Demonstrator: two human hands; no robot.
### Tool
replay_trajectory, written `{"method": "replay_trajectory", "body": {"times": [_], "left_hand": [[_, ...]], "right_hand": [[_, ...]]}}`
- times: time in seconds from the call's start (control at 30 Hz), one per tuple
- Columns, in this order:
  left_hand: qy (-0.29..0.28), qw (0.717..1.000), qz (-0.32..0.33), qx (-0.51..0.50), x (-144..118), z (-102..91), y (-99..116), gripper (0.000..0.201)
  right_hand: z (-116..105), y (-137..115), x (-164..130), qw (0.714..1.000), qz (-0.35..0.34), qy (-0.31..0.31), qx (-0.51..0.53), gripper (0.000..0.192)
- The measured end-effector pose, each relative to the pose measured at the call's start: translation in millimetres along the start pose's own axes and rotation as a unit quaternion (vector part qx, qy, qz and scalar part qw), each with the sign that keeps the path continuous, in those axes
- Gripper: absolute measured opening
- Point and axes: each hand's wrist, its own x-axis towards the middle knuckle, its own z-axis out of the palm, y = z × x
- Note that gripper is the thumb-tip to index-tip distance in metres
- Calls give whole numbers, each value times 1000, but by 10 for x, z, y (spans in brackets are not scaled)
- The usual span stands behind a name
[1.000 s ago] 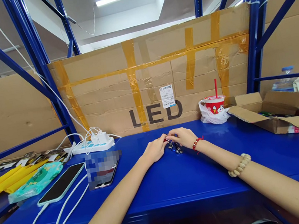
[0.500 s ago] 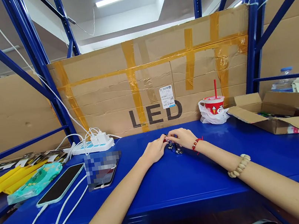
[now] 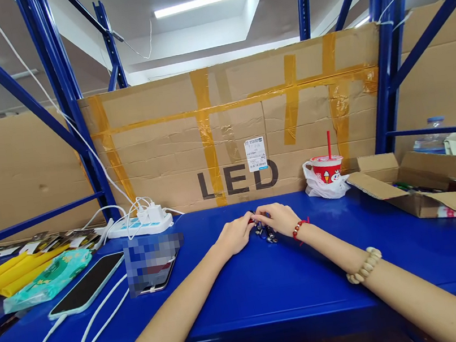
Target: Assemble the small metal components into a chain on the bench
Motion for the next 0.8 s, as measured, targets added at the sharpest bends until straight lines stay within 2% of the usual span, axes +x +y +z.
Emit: {"method": "replay_trajectory", "body": {"times": [0.4, 0.63, 0.8], "left_hand": [[-5, 1000, -11, 4, -7, -24, 31, 24], [41, 998, -31, 26, 0, 5, 41, 23], [56, 997, -32, 35, 10, 30, 12, 23]], "right_hand": [[-15, -5, 0, 1000, -7, -8, -9, 44], [-39, -10, 10, 1000, 8, 27, -10, 41], [-39, 5, 8, 999, -11, 41, 7, 36]]}}
